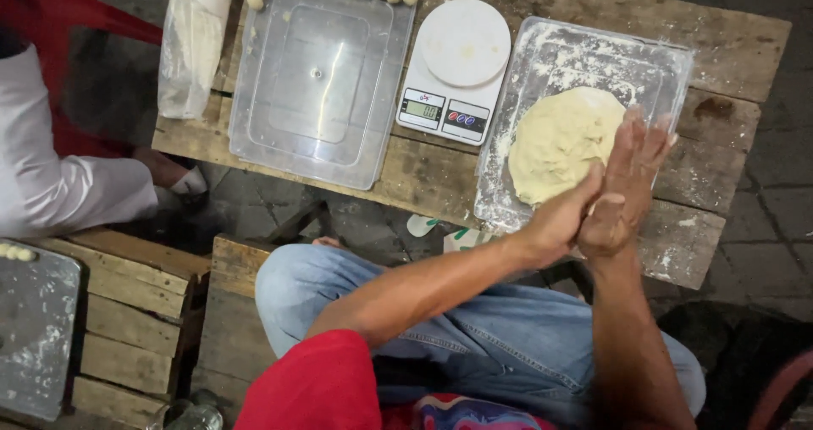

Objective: A person portions dough by pinching off small pieces, weighing them on a scale, and rolling them into uniform balls by hand.

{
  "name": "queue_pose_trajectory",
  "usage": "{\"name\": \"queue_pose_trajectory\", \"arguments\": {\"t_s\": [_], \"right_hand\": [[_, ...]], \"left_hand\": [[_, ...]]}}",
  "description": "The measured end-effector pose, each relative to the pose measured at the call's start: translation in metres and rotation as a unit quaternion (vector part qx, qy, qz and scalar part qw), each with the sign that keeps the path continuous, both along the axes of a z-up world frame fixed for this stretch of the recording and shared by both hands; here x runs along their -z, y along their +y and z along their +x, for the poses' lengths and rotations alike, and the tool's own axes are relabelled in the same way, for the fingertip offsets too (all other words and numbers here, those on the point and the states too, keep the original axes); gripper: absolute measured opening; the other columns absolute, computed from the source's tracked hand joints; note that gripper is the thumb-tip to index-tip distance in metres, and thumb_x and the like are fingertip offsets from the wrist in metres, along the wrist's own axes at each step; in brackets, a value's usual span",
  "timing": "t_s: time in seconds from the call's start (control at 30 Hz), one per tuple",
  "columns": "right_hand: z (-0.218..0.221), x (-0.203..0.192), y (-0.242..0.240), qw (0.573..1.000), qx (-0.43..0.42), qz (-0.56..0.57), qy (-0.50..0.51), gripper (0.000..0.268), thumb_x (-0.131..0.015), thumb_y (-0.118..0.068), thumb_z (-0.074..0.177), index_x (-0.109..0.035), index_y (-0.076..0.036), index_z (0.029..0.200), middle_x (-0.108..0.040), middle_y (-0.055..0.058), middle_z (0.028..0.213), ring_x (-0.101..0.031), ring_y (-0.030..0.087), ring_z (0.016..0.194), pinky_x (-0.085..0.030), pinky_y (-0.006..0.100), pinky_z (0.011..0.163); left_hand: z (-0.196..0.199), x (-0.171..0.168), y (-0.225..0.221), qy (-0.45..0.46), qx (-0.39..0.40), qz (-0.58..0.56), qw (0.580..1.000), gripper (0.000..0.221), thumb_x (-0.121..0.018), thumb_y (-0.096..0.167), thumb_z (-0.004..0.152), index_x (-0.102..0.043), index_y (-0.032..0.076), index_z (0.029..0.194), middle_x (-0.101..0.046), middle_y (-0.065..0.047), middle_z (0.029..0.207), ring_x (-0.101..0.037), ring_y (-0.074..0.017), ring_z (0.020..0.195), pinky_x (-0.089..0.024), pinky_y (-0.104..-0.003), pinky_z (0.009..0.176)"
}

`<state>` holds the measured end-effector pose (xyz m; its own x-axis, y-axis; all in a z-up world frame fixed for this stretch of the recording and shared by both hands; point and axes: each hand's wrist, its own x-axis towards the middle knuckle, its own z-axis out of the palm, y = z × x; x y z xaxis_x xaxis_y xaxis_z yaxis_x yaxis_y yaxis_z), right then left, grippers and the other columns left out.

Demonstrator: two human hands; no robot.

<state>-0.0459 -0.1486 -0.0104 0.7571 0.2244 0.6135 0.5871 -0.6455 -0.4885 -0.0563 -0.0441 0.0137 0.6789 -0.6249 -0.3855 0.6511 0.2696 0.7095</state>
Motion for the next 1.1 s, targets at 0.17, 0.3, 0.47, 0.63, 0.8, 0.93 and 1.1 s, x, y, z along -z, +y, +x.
{"name": "queue_pose_trajectory", "arguments": {"t_s": [0.17,0.3,0.47,0.63,0.8,0.93,1.1], "right_hand": [[-0.022,0.062,0.016,0.995,-0.062,-0.063,-0.053,0.088,-0.009,-0.057,0.102,-0.028,0.005,0.16,-0.015,0.025,0.17,-0.009,0.056,0.153,-0.001,0.073,0.122],[-0.008,-0.004,0.018,0.994,-0.026,0.097,0.037,0.065,-0.009,-0.045,0.114,-0.019,-0.009,0.167,-0.014,0.002,0.176,-0.008,0.021,0.167,0.0,0.039,0.14],[-0.019,0.035,0.0,0.998,0.033,-0.038,0.023,0.064,-0.015,-0.03,0.107,-0.02,-0.004,0.166,-0.012,0.011,0.174,-0.001,0.034,0.163,0.006,0.057,0.134],[-0.007,0.033,0.014,0.999,-0.032,-0.029,0.007,0.069,-0.012,-0.041,0.105,-0.012,-0.007,0.165,-0.006,0.01,0.174,0.0,0.03,0.163,0.006,0.052,0.134],[-0.006,0.012,0.001,0.996,0.068,-0.061,-0.01,0.069,-0.014,-0.031,0.106,-0.022,0.008,0.163,-0.014,0.025,0.171,-0.002,0.042,0.158,0.005,0.057,0.128],[-0.012,0.023,0.025,0.984,0.128,-0.115,0.043,0.056,-0.007,-0.035,0.116,0.002,-0.02,0.17,0.002,0.001,0.178,-0.001,0.022,0.167,-0.003,0.042,0.141],[0.007,0.034,-0.007,0.997,0.07,-0.039,0.019,0.063,-0.015,-0.037,0.113,-0.01,-0.007,0.168,-0.003,0.01,0.176,0.001,0.029,0.163,0.006,0.049,0.134]], "left_hand": [[0.04,0.018,0.006,0.09,-0.087,-0.387,0.913,0.066,-0.002,0.051,0.113,-0.009,0.014,0.167,-0.01,-0.008,0.176,-0.007,-0.0247,0.165,-0.002,-0.038,0.139],[-0.012,0.048,-0.019,-0.031,-0.045,0.193,0.98,0.095,-0.073,0.059,0.074,-0.052,0.007,0.151,-0.055,-0.019,0.15,-0.049,-0.035,0.142,-0.038,-0.044,0.12],[0.029,-0.027,0.005,0.155,-0.074,-0.03,0.985,0.097,-0.042,0.084,0.093,-0.037,0.016,0.163,-0.055,-0.013,0.147,-0.061,-0.0293,0.121,-0.054,-0.053,0.081],[0.001,0.005,-0.005,0.01,-0.146,0.021,0.989,0.076,-0.045,0.058,0.1,-0.046,0.003,0.152,-0.044,-0.019,0.16,-0.037,-0.0295,0.152,-0.022,-0.035,0.126],[0.004,-0.012,-0.001,0.151,-0.153,-0.064,0.975,0.049,-0.06,0.058,0.108,-0.068,0.014,0.129,-0.058,-0.001,0.139,-0.051,-0.0135,0.134,-0.03,-0.032,0.122],[0.015,-0.017,-0.001,0.085,-0.218,-0.1,0.967,0.074,-0.04,0.076,0.1,-0.054,0.022,0.149,-0.047,-0.006,0.16,-0.044,-0.0186,0.145,-0.031,-0.027,0.117],[-0.015,0.08,-0.023,-0.039,-0.123,0.004,0.992,0.049,-0.051,0.048,0.111,-0.061,0.011,0.142,-0.05,-0.027,0.152,-0.047,-0.0304,0.144,-0.034,-0.036,0.123]]}}
